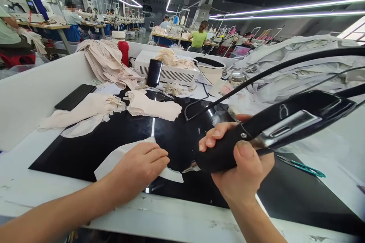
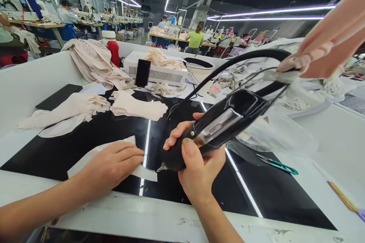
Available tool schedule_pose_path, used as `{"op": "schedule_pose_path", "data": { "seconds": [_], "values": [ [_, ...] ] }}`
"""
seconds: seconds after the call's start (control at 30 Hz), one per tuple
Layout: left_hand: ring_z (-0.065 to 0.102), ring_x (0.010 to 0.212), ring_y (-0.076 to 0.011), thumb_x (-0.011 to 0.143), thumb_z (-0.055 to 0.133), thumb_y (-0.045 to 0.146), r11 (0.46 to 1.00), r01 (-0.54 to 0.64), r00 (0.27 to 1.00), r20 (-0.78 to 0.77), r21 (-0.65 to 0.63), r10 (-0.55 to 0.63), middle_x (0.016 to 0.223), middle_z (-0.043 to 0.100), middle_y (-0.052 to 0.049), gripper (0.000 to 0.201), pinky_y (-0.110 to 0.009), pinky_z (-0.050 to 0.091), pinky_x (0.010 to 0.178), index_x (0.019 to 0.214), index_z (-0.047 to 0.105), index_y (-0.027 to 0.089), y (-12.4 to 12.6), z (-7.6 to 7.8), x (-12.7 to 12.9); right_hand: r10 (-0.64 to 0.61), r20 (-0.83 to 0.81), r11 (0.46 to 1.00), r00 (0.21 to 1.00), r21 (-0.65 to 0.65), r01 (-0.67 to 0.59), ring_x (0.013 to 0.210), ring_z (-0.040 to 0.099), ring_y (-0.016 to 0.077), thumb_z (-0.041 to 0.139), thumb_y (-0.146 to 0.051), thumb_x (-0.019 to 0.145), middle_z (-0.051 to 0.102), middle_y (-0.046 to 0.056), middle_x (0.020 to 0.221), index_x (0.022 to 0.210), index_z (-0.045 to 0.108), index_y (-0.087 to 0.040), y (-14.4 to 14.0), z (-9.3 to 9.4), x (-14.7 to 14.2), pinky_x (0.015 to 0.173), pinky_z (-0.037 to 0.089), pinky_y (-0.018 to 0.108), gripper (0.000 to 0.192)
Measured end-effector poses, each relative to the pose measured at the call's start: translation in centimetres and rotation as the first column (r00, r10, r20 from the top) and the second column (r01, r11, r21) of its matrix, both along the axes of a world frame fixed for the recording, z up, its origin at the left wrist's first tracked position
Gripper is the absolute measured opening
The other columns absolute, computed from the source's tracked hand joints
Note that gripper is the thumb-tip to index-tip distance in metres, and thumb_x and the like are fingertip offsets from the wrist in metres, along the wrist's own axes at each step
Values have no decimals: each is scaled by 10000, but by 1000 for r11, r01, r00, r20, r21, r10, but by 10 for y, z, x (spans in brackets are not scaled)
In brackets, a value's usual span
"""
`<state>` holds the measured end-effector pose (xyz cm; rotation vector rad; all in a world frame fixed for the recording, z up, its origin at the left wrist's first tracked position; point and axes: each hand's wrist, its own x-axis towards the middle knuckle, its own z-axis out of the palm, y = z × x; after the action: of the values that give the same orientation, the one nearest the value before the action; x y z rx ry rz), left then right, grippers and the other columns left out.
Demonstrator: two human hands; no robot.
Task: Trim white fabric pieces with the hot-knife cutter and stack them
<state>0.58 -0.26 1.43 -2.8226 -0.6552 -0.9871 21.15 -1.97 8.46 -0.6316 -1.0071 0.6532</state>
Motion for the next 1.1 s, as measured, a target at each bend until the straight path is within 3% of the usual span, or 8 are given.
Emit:
{"op": "schedule_pose_path", "data": {
  "seconds": [0.1,0.2,0.4,0.67,0.93,1.1],
  "values": [
    [703,906,-192,1157,512,150,992,120,990,75,-46,-116,996,771,-28,207,-324,587,875,1058,694,152,-11,1,10,-9,19,1000,1000,-6,9,559,648,147,925,-439,819,685,-61,743,1103,708,-299,-4,-1,-1,451,577,256,384],
    [697,904,-204,1168,519,213,987,148,987,64,-57,-144,978,754,-31,198,-336,582,861,1097,693,152,-14,-2,13,-3,49,1000,999,-16,4,571,647,154,901,-470,842,666,-64,756,1121,678,-305,-5,-1,-2,455,572,270,394],
    [695,961,-229,1137,623,308,989,128,991,-39,-78,-131,1035,740,-35,163,-369,592,904,1233,682,189,-13,-7,9,17,43,1000,999,0,-17,584,658,159,924,-446,838,683,-54,777,1138,685,-306,-6,-4,-4,471,580,285,408],
    [669,944,-223,1101,694,319,990,114,989,-87,-81,-121,1044,723,-36,161,-366,589,927,1202,718,196,-13,-7,7,12,38,1000,999,8,-12,587,670,159,942,-443,818,695,-47,780,1154,691,-292,-7,-14,-5,457,564,274,445],
    [671,948,-221,1109,683,321,991,105,989,-92,-87,-113,1032,728,-37,152,-363,586,923,1181,718,191,-13,-9,7,17,-6,999,1000,43,-16,594,662,153,915,-380,850,714,-41,783,1142,724,-285,-6,-9,-6,475,590,277,362],
    [675,971,-228,1100,699,321,990,104,988,-102,-99,-114,1050,729,-40,165,-372,587,920,1201,714,192,-13,-10,6,13,44,1000,999,12,-14,583,662,158,919,-425,848,701,-45,789,1153,682,-293,-7,-9,-9,470,589,285,408]
  ]
}}
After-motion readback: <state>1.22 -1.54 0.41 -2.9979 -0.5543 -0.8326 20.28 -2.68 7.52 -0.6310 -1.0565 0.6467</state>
